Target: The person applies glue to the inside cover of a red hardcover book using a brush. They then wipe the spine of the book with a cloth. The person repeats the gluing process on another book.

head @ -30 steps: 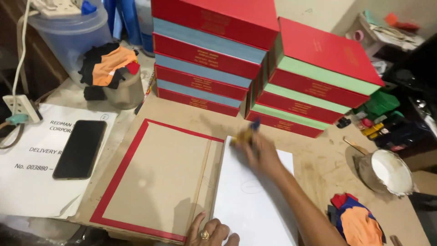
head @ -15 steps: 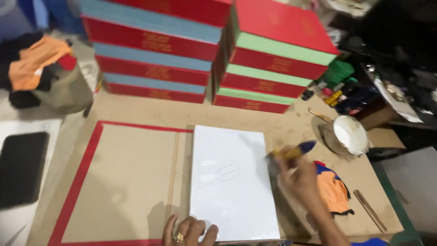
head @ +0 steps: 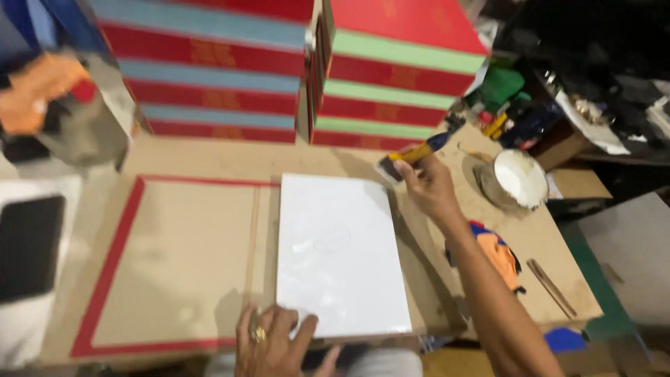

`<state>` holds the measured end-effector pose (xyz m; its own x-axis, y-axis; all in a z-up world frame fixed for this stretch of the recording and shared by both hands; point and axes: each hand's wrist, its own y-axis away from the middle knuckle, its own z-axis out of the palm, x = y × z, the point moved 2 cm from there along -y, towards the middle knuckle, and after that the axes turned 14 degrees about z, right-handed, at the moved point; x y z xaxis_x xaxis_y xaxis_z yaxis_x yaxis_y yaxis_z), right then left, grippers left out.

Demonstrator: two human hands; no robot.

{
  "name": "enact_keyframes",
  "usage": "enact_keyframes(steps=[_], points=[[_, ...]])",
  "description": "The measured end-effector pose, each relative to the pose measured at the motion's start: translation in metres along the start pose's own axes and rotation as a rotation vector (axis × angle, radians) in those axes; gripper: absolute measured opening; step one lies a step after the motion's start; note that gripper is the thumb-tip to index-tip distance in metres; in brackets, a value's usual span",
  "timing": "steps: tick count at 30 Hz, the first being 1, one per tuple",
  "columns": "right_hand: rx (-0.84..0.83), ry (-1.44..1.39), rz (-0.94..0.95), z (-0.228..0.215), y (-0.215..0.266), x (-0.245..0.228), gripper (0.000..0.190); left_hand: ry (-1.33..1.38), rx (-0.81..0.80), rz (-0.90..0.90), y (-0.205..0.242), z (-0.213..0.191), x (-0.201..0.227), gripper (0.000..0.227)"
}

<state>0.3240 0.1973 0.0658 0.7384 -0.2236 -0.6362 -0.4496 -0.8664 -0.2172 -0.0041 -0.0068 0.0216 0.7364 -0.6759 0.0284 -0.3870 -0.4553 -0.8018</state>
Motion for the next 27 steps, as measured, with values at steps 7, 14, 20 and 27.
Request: enact_keyframes(steps=[7,14,20,27], points=[[-0.622,-0.056,-0.556,-0.064,0.16,-0.013,0.025,0.11,-0.221,0.018,-0.003,-0.007,-0.001,0.049],[-0.535,-0.14,-0.385,-0.102,0.197,-0.002,0.032,0.236,-0.219,0.027,-0.018,-0.019,-0.004,0.055],[-0.509,-0.262,-0.756,-0.034,0.252,-0.051,0.058,0.46,-0.239,-0.121,-0.024,-0.022,-0.032,0.038],[-0.347,-0.353,-0.657,-0.046,0.205,-0.095,0.012,0.514,-0.075,-0.172,-0.01,-0.032,-0.066,0.032]])
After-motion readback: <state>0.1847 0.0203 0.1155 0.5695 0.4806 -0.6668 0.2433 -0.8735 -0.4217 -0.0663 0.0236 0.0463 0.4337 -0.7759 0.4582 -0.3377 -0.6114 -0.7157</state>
